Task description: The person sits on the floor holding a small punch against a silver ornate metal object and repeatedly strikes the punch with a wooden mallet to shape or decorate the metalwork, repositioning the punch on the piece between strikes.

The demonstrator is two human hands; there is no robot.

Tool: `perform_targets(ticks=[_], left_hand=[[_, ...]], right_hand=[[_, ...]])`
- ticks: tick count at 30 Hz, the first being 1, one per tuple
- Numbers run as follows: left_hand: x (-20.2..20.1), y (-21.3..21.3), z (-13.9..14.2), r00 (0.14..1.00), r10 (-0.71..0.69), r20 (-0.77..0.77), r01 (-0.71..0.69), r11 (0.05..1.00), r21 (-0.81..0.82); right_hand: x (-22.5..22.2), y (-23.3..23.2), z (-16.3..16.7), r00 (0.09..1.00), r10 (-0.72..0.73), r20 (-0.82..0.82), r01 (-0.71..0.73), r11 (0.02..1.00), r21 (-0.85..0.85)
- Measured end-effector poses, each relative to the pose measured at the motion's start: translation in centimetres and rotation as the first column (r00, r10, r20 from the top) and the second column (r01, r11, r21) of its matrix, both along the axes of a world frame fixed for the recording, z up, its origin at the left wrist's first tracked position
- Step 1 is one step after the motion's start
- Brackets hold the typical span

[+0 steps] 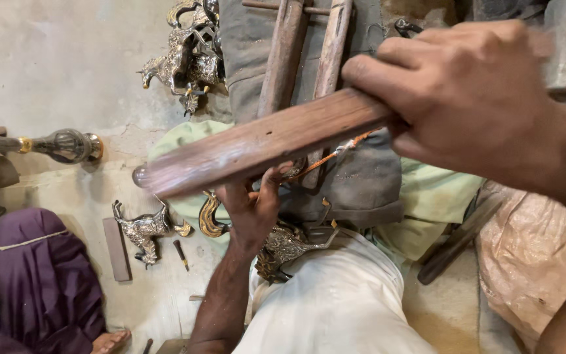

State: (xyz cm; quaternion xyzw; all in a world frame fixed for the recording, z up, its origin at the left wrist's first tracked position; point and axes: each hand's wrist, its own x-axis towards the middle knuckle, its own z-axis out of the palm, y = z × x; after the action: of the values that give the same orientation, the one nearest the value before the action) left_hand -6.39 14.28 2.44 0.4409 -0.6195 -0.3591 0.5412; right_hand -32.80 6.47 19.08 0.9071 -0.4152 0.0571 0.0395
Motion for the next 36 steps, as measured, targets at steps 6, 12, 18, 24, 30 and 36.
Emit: perform_targets(ticks=[6,12,18,24,30,36], left_hand=[[0.2,-0.1,0.3,0.999,-0.041,-0.03,0.041,0.999,-0.008],[0.4,0.0,0.1,0.998,0.011,0.058,-0.012,1.0,0.014],[0.3,-0.2,-0.3,0.999,-0.025,-0.026,0.024,1.0,-0.006],[0.5,-0.3,0.2,0.997,-0.013,0.081,0.019,0.998,-0.066],[0.4,-0.4,0.8,0.997,-0.034,0.071,0.038,0.998,-0.048],[0.6,-0.6,0.7,0.995,-0.016,0.103,0.021,0.999,-0.049]], right_hand=[[0.5,-0.5,-0.2,0.991,-0.044,-0.123,0.055,0.995,0.081],[0.7,-0.6,-0.3,0.997,-0.01,-0.075,0.014,0.999,0.053],[0.3,-0.5,-1.0,0.996,0.012,-0.086,-0.009,0.999,0.044],[0.2,-0.2,-1.8,0.992,-0.008,-0.129,0.015,0.999,0.05],[1.2,-0.1,-0.6,0.993,-0.004,-0.114,0.006,1.0,0.017],[2.1,-0.2,1.2,0.993,-0.004,-0.118,0.009,0.999,0.043]])
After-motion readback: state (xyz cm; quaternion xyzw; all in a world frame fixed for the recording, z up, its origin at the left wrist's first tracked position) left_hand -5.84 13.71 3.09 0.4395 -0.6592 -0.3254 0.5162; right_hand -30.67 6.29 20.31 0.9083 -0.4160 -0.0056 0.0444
